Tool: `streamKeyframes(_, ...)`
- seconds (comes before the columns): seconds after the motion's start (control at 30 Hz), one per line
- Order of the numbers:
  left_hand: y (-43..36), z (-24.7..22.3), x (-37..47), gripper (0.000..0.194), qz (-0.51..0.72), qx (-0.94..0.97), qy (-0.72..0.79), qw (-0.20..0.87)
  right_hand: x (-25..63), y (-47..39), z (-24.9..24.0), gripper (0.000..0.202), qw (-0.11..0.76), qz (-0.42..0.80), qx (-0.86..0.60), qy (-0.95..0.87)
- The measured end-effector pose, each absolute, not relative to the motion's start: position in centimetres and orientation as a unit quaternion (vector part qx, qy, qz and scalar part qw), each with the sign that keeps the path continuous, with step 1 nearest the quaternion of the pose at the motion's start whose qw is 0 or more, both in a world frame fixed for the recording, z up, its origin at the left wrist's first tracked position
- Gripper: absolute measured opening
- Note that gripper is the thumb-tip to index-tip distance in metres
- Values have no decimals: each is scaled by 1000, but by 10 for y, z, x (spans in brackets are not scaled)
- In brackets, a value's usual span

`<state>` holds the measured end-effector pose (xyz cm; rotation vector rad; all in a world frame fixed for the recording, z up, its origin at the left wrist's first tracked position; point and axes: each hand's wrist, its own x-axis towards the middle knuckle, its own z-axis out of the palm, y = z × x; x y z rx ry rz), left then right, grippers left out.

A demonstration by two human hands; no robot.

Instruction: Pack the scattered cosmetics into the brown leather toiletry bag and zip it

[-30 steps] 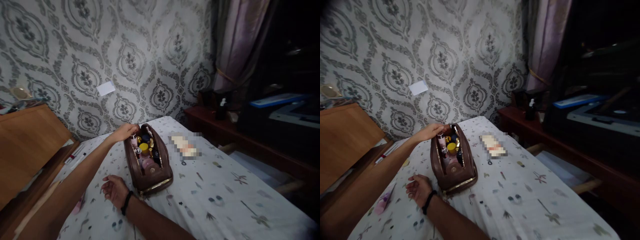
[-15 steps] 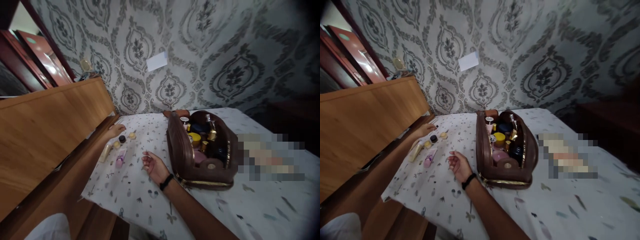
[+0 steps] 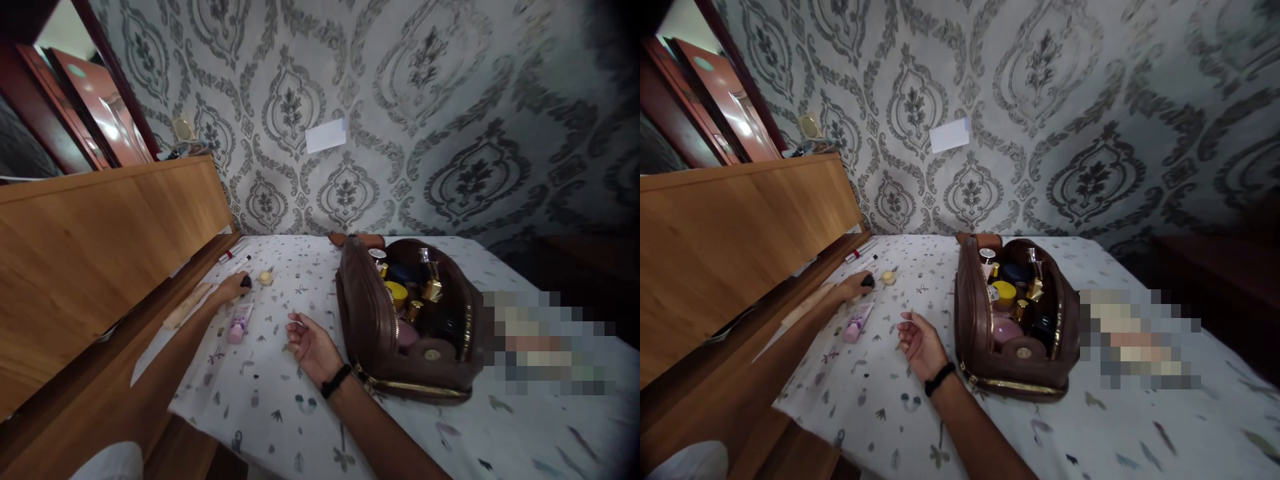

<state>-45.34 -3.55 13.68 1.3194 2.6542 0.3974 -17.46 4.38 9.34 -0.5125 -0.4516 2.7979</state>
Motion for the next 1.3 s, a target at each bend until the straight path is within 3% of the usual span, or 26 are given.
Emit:
streamKeyframes(0.13, -35, 137, -444, 27, 161, 434, 883, 74, -173, 41, 97, 16, 133, 961, -182, -160)
streamKeyframes(0.27, -25, 153, -432, 36, 208, 464, 856, 88, -172, 40, 97, 17, 141, 959, -184, -166)
streamKeyframes(0.47, 15, 220, -377, 57, 349, 518, 763, 168, -175, 41, 92, 19, 153, 959, -171, -166)
streamKeyframes(0.63, 61, 271, -318, 58, 420, 570, 670, 222, -178, 41, 89, 17, 151, 960, -168, -164)
streamKeyframes(0.83, 103, 297, -267, 54, 452, 601, 582, 308, -175, 40, 93, 18, 164, 959, -167, -160)
streamKeyframes(1.03, 68, 280, -268, 46, 443, 606, 564, 344, -167, 52, 107, 29, 177, 963, -157, -131)
streamKeyframes(1.2, 8, 227, -298, 48, 391, 582, 627, 339, -167, 61, 113, 34, 197, 965, -127, -114)
streamKeyframes(1.3, -11, 193, -308, 49, 374, 579, 647, 327, -169, 57, 110, 26, 205, 962, -130, -123)
